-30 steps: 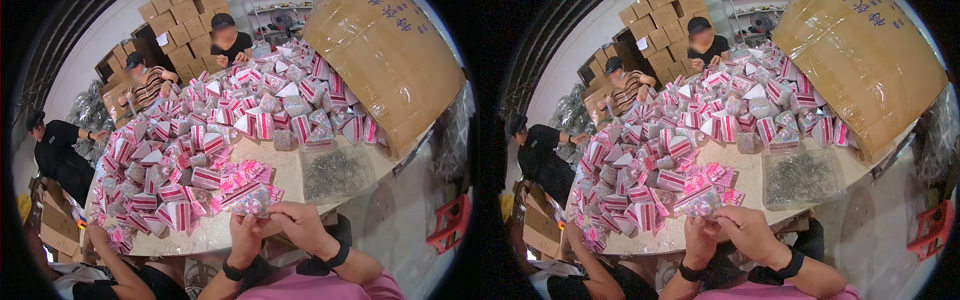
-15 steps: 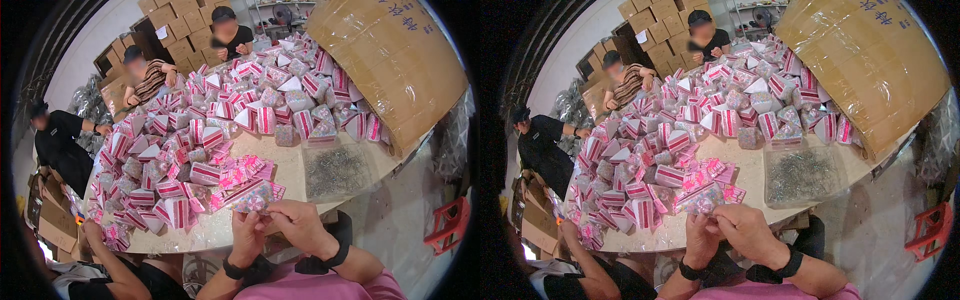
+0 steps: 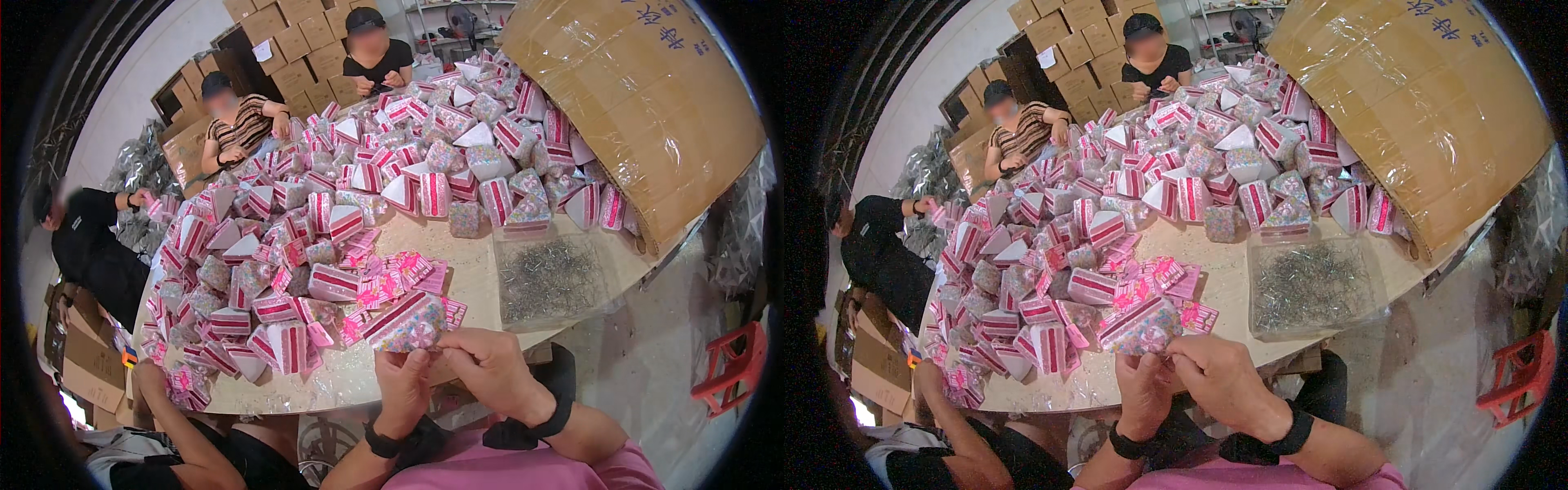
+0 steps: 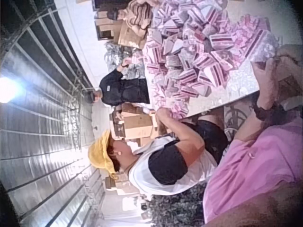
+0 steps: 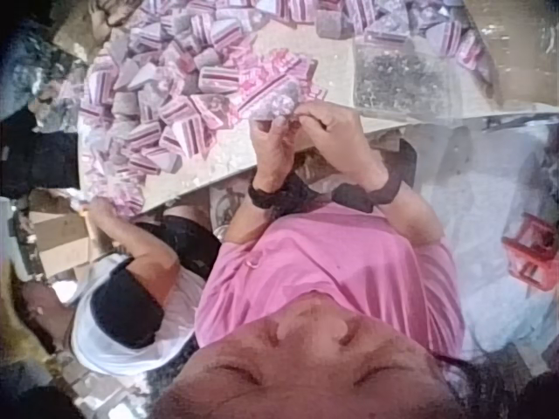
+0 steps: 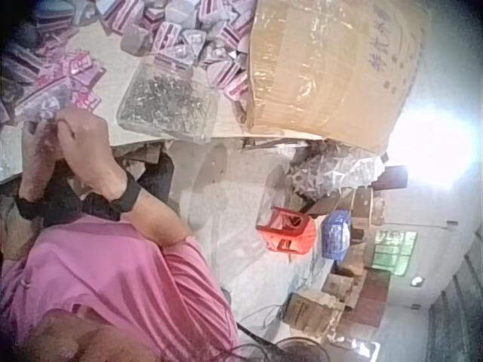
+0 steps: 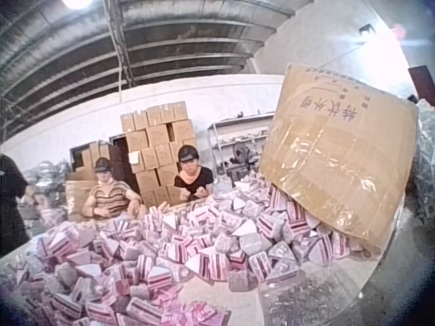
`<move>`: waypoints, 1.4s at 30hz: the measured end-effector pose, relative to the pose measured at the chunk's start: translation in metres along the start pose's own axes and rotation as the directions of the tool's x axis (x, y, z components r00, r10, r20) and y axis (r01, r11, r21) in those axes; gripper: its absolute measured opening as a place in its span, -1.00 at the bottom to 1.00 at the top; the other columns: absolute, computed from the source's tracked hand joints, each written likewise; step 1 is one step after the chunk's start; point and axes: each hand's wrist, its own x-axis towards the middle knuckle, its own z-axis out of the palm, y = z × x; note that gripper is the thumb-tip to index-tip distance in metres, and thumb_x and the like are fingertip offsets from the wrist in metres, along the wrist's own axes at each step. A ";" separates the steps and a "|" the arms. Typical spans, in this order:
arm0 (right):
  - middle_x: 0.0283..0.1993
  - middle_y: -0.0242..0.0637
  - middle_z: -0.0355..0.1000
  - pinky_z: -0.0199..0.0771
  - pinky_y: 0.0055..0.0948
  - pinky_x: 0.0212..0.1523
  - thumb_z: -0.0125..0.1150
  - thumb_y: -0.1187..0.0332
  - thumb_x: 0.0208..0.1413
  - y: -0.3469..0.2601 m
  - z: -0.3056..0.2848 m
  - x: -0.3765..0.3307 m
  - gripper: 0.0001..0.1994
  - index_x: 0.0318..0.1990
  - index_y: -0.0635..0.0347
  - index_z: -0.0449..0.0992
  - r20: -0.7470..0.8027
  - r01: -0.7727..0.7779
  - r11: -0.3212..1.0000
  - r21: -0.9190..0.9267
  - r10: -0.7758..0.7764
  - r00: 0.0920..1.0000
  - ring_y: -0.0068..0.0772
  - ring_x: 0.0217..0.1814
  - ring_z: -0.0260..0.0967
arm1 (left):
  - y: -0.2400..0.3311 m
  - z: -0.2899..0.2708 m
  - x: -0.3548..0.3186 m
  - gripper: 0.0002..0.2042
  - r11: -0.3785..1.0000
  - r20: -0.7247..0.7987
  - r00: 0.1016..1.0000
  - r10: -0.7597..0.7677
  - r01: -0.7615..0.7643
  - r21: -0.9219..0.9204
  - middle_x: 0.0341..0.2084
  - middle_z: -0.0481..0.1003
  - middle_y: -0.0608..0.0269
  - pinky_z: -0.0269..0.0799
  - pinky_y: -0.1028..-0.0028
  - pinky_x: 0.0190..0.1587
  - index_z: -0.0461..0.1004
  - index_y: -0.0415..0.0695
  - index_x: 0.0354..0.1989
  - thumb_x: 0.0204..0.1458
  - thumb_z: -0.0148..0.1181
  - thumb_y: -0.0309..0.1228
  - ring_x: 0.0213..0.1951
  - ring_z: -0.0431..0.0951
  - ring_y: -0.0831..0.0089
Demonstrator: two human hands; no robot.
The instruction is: Packing triangular product boxes with small colorful items and sealing them with stickers.
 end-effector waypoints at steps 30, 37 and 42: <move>-0.35 -0.06 0.46 0.47 -0.28 -0.31 0.08 0.51 -0.02 0.009 0.000 -0.011 -0.85 -0.27 0.31 0.49 -0.056 0.122 0.952 -0.279 -0.142 0.988 -0.04 -0.31 0.46 | -0.010 0.009 -0.005 -0.25 0.909 -0.053 0.962 0.267 -0.234 0.344 -0.01 0.31 0.17 0.37 0.39 -0.02 0.04 -0.19 0.18 -0.16 0.41 -0.45 -0.03 0.40 0.37; -0.35 -0.06 0.46 0.45 -0.33 -0.30 0.06 0.50 0.01 0.011 0.003 -0.008 -0.86 -0.28 0.32 0.49 -0.045 0.017 0.967 -0.253 -0.030 0.999 -0.08 -0.32 0.46 | -0.005 0.007 -0.005 -0.29 0.899 -0.068 0.969 0.236 -0.191 0.395 0.04 0.28 0.07 0.31 0.36 0.08 0.07 -0.22 0.12 -0.20 0.39 -0.56 0.04 0.36 0.34; -0.42 -0.04 0.44 0.42 -0.27 -0.35 0.06 0.45 0.04 0.015 0.008 -0.007 -0.89 -0.31 0.28 0.46 -0.097 -0.054 0.987 -0.148 0.040 0.994 0.00 -0.37 0.43 | -0.012 -0.007 -0.004 -0.32 0.857 -0.058 0.968 0.245 -0.189 0.480 -0.02 0.29 0.14 0.33 0.38 0.05 0.12 -0.23 0.11 -0.23 0.33 -0.63 0.01 0.37 0.38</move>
